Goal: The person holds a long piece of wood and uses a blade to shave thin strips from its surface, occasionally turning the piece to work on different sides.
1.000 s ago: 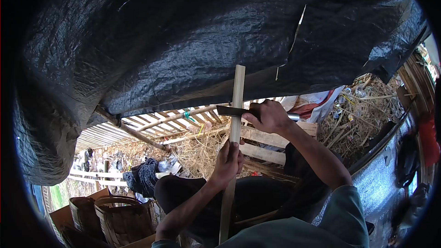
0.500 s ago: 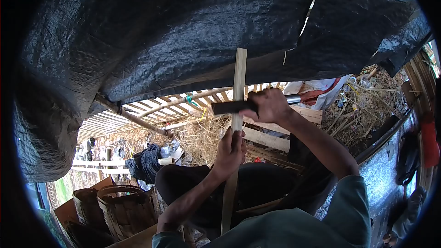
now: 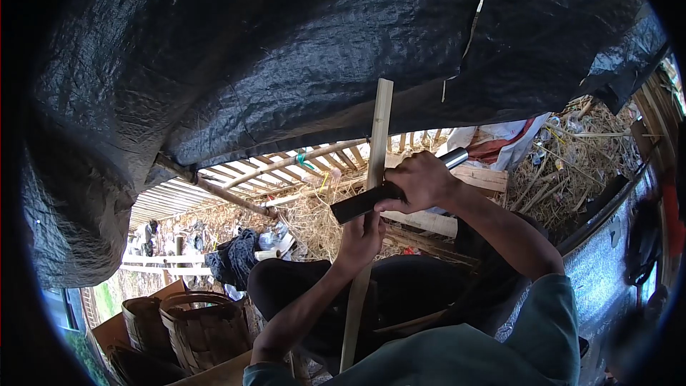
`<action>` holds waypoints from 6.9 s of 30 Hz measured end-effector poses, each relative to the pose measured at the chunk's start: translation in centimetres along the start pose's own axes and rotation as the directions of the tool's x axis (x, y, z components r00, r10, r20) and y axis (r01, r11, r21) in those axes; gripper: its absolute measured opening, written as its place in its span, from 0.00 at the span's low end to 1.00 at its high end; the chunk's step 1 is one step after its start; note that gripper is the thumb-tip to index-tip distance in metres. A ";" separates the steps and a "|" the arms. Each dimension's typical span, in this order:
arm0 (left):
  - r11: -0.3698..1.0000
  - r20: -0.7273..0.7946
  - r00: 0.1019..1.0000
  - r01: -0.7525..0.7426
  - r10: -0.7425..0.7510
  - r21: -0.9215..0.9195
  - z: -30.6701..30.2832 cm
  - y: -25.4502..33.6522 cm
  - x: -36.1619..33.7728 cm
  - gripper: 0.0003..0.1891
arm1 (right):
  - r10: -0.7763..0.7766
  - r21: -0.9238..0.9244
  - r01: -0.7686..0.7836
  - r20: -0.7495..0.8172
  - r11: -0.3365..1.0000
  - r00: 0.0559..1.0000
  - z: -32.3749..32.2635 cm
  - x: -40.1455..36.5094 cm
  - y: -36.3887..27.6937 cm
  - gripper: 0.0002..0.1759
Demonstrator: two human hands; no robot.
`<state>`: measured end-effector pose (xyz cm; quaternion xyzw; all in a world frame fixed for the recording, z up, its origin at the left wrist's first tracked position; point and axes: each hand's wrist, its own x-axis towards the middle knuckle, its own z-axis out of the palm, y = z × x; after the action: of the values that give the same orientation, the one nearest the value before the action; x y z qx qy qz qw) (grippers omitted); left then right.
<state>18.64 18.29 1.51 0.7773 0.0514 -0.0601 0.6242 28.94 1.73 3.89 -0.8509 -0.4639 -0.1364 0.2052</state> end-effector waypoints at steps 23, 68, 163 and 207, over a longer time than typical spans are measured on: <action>0.964 -0.003 0.989 -0.144 0.148 0.226 1.1 2.2 -2.2 0.13 | 0.480 -0.111 -0.513 -0.229 0.851 0.847 -0.3 1.0 5.1 0.36; 0.949 0.039 0.989 -0.149 0.143 0.278 0.7 0.3 -0.6 0.13 | 0.709 -0.003 -0.715 0.126 0.699 0.693 -2.8 2.7 7.4 0.47; 0.974 -0.274 0.950 -0.095 0.150 0.204 -2.4 2.1 -0.2 0.07 | 0.478 0.159 -0.466 -0.040 0.870 0.878 4.1 2.9 3.0 0.36; 0.917 0.012 0.998 0.062 -0.062 -0.394 -5.1 3.9 0.9 0.11 | 0.142 0.361 -0.152 0.055 0.920 0.988 -0.3 3.9 -1.1 0.21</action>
<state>20.25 22.44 6.19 0.6337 0.0872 -0.0681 0.7657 30.03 4.95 6.07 -0.8323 -0.4187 -0.0206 0.3627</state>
